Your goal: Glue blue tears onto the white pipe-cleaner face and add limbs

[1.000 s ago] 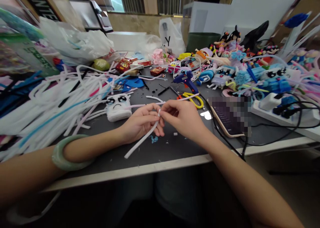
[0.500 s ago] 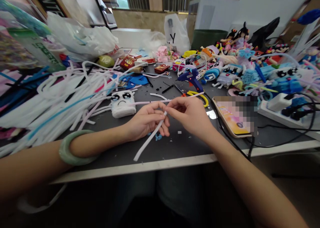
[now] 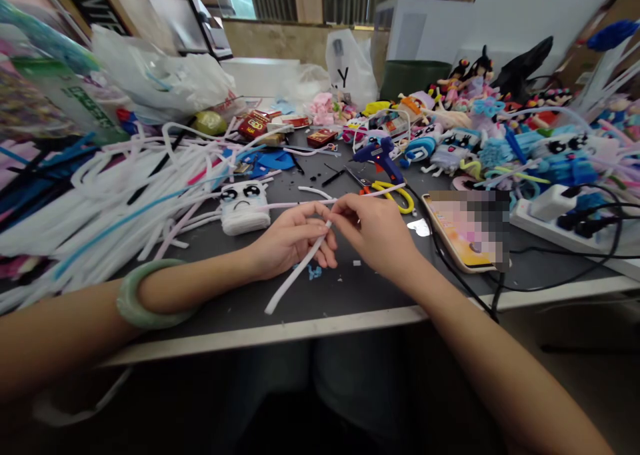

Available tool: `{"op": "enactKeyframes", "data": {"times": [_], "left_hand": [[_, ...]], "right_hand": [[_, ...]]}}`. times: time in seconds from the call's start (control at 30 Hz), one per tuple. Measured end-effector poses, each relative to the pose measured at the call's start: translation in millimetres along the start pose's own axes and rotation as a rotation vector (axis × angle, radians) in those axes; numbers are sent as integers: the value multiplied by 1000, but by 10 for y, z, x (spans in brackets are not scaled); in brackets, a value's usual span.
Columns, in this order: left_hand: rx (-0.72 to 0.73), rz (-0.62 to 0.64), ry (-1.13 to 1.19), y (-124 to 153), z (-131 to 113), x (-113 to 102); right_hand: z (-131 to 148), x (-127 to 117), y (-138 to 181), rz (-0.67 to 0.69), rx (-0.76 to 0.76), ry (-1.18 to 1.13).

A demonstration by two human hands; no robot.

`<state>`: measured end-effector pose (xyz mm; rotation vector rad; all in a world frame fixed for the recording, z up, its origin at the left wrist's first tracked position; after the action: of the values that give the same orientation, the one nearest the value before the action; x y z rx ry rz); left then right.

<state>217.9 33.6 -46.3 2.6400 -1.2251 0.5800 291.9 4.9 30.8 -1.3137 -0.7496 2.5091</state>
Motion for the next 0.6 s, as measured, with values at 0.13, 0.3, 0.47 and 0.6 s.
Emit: {"op": "enactKeyframes", "data": {"times": [0.13,0.3,0.47,0.6], "left_hand": [[-10,16,-1,5,25,24],[-25,36,-3,8,43,54],[-28,33,-1,6,46,47],[-30,37,0,5,55,45]], "right_hand": [[-217,-140,-89,116,110,141],[-1077,-891,-197,30,340,502],[-1808,-1191,-103,113,546,640],[-1949,-1133,-78,204,572,659]]}}
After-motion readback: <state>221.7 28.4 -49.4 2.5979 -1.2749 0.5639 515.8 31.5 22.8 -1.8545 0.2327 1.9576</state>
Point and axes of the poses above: each hand's wrist, its own y-axis away from the middle knuckle, its own x-axis out of the palm, z = x × y, the point moved 10 cm from there along -y, towards the middle knuckle, and after that the axes turned 6 degrees about -z, right-handed, at the moved point
